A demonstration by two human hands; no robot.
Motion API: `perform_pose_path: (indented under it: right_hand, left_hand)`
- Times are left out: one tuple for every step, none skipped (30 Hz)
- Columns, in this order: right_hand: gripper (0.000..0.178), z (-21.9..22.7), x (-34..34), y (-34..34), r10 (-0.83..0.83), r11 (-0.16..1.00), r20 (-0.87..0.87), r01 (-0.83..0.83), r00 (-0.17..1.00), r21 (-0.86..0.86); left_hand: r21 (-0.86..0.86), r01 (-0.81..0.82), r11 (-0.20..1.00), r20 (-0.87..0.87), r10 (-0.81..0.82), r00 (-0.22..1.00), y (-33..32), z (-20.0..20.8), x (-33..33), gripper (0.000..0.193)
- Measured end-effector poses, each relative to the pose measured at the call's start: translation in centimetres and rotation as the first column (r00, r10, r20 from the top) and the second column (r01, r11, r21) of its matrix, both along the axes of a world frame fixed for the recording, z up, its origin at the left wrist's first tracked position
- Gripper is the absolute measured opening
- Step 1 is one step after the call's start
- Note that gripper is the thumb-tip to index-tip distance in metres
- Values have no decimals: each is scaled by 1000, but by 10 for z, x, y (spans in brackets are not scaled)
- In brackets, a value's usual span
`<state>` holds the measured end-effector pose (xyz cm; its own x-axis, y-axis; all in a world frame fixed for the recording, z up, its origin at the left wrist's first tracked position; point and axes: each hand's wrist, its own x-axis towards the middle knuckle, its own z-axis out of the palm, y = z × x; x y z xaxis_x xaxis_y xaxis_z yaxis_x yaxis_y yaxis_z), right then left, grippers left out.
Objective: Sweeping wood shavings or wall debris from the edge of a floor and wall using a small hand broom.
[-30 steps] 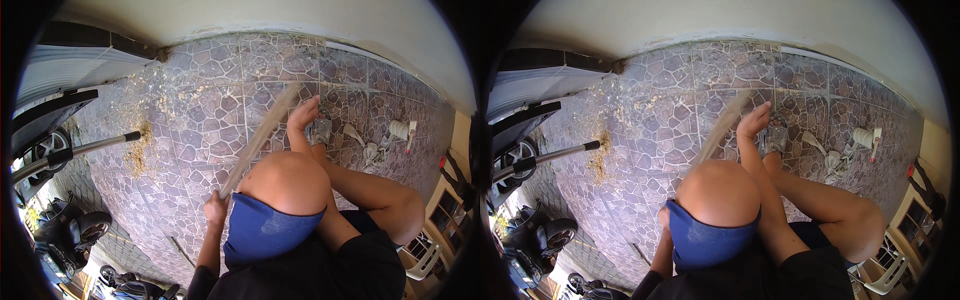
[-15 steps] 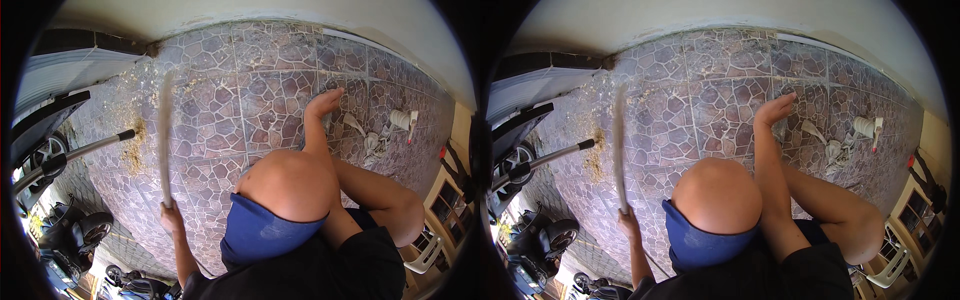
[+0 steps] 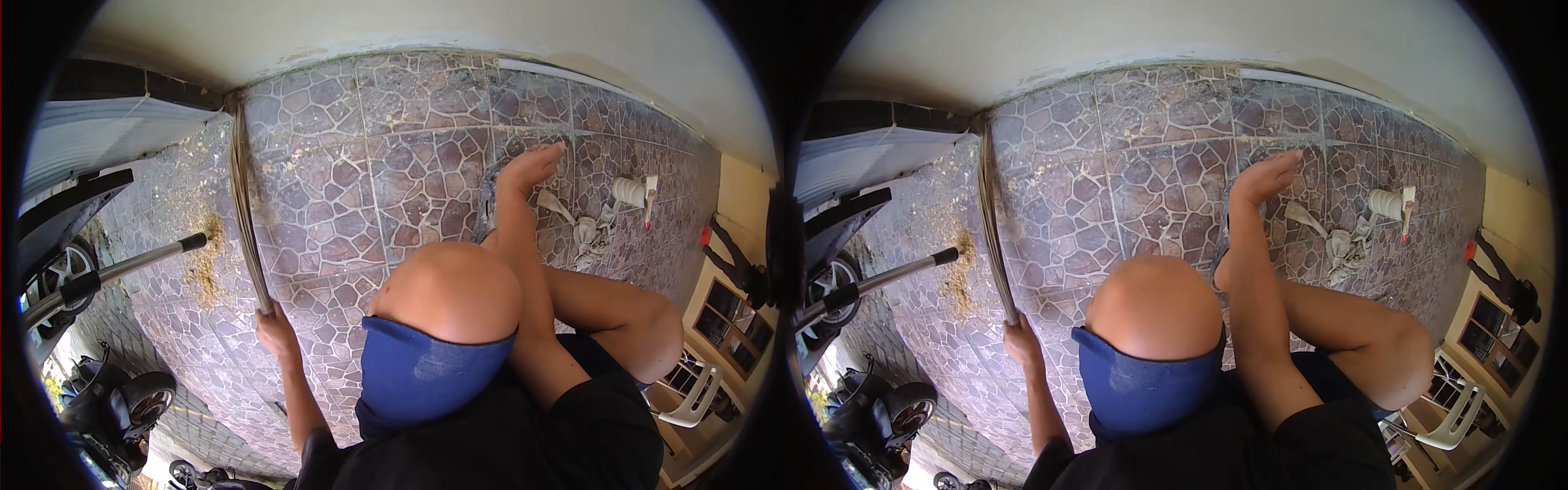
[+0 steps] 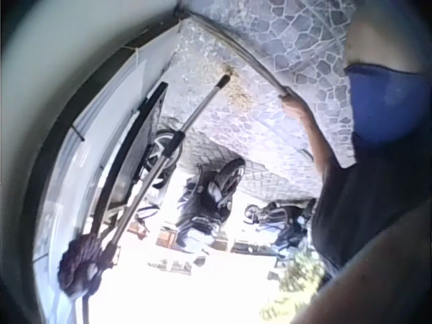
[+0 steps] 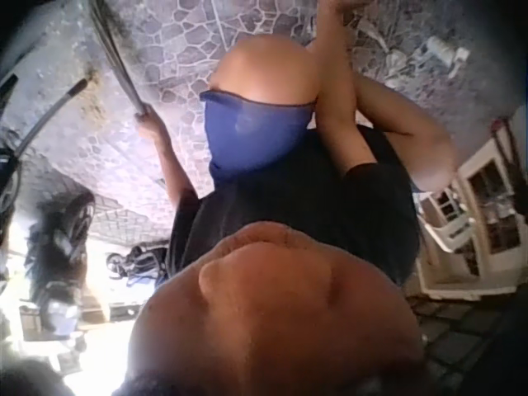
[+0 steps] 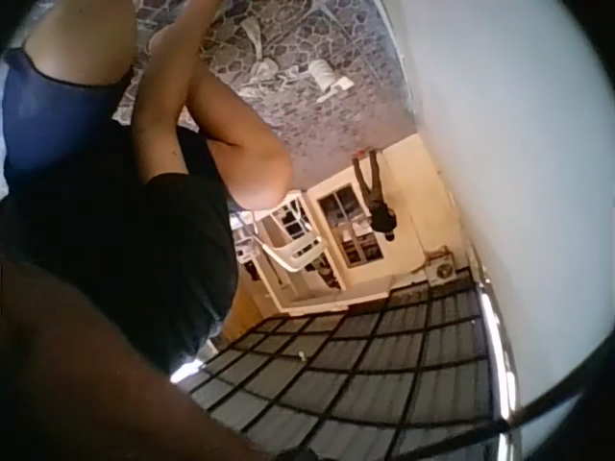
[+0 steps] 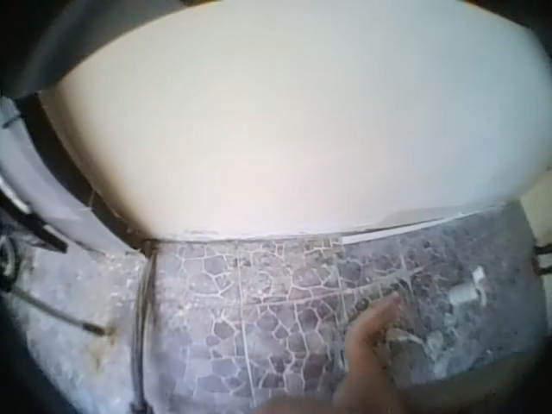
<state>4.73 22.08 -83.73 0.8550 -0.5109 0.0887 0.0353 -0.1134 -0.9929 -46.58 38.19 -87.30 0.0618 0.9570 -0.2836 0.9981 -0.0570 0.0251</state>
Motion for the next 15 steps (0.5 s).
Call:
perform_pose_path:
  right_hand:
    - [50,3,-4,4,20,1000,-24,-19,1000,25]
    - [50,0,-6,0,16,1000,-15,-15,1000,26]
    - [50,-9,-8,-8,40,999,-54,-39,998,10]
    - [52,-21,-11,-11,64,998,-96,-64,993,4]
    - [52,-37,-12,-17,51,999,-82,-51,995,5]
    - [52,-54,-18,-18,42,993,-104,-53,994,-106]
    - [59,-64,-23,-22,23,972,-125,-51,992,-228]
    - [59,-63,-33,-16,18,974,-124,-46,992,-224]
    - [62,-62,-44,-10,45,982,-308,-99,950,-162]
    - [71,-63,-56,-2,83,985,-487,-146,870,-94]
    - [71,-64,-55,-5,63,985,-469,-130,881,-111]
    - [73,-71,-67,2,115,962,-487,-220,866,-163]
    - [76,-73,-76,7,164,928,-501,-306,850,-214]
    - [76,-72,-85,13,156,929,-498,-298,853,-219]
    - [75,-68,-96,21,186,893,-556,-375,810,-249]
  left_hand:
    - [5,-2,1000,-16,2,1000,0,11,0,45]
    - [-25,42,999,20,-42,999,-9,18,9,43]
    - [-54,92,994,60,-88,994,-24,23,23,42]
    - [-75,167,983,62,-162,985,-38,20,36,38]
    - [-135,233,963,124,-217,968,-52,22,67,37]
    - [-159,365,917,227,-326,918,-62,11,87,38]
    - [-291,385,876,248,-320,914,-71,9,127,39]
    - [-267,516,814,369,-409,835,-70,3,155,41]
    - [-307,559,770,356,-452,818,-72,-2,185,43]
    - [-354,592,724,341,-489,803,-70,0,212,44]
    - [-352,609,711,365,-495,788,-66,2,241,44]
    - [-358,589,724,307,-504,807,-61,4,252,45]
    - [-359,572,737,254,-513,820,-60,8,257,46]
    - [-378,509,773,248,-446,860,-54,0,245,48]
    - [-393,442,806,236,-376,896,-40,-12,221,50]
